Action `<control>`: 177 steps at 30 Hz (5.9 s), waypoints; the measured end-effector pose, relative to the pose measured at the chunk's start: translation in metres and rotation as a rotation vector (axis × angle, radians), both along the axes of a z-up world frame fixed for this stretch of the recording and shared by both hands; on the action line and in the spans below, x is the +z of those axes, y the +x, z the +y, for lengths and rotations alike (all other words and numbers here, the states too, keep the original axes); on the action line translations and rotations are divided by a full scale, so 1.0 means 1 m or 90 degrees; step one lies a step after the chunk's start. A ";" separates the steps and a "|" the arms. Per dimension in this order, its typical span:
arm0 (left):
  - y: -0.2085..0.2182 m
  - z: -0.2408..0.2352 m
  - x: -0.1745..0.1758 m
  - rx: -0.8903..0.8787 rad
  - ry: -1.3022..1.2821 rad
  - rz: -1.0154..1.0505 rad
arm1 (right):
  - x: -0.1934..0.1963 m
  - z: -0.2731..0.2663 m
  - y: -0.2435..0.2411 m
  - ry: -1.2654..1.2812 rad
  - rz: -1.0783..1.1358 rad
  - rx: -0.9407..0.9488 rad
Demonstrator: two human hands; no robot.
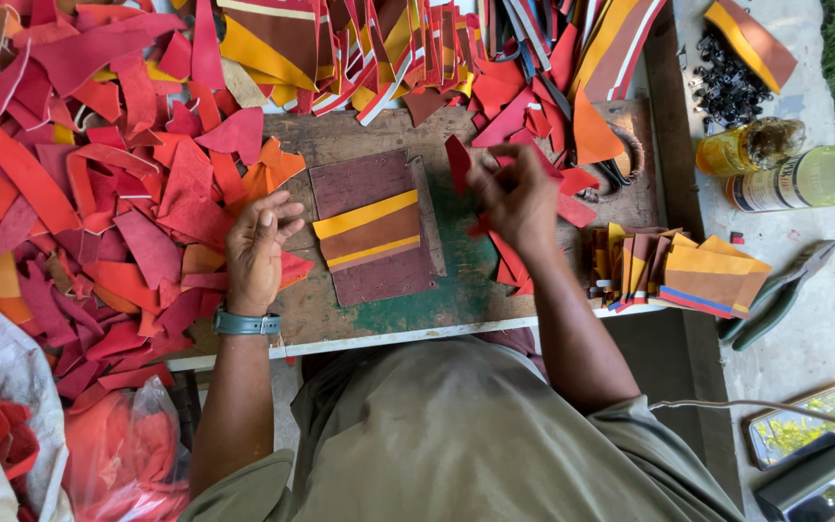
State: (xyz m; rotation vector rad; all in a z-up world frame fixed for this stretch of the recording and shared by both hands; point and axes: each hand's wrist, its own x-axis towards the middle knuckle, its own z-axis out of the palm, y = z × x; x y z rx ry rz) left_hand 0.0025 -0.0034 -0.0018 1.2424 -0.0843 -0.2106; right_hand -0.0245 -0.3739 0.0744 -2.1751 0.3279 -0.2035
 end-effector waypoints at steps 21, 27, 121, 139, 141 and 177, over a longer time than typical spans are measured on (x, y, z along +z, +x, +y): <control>0.003 0.003 -0.010 0.016 -0.077 0.034 | -0.047 -0.081 0.078 -0.156 -0.209 0.008; 0.002 0.003 -0.010 0.019 -0.079 0.018 | -0.033 -0.132 0.082 0.409 -0.218 -0.040; -0.007 -0.021 0.073 -0.198 0.500 -0.249 | -0.054 -0.025 -0.003 0.559 0.039 0.068; -0.031 -0.081 0.083 -0.079 0.583 -0.407 | -0.055 -0.023 -0.008 0.463 0.097 0.082; -0.032 -0.102 0.074 -0.114 0.601 -0.374 | -0.054 -0.022 -0.007 0.460 0.101 0.083; -0.017 -0.108 0.069 -0.217 0.587 -0.275 | -0.058 -0.018 -0.007 0.391 0.067 0.055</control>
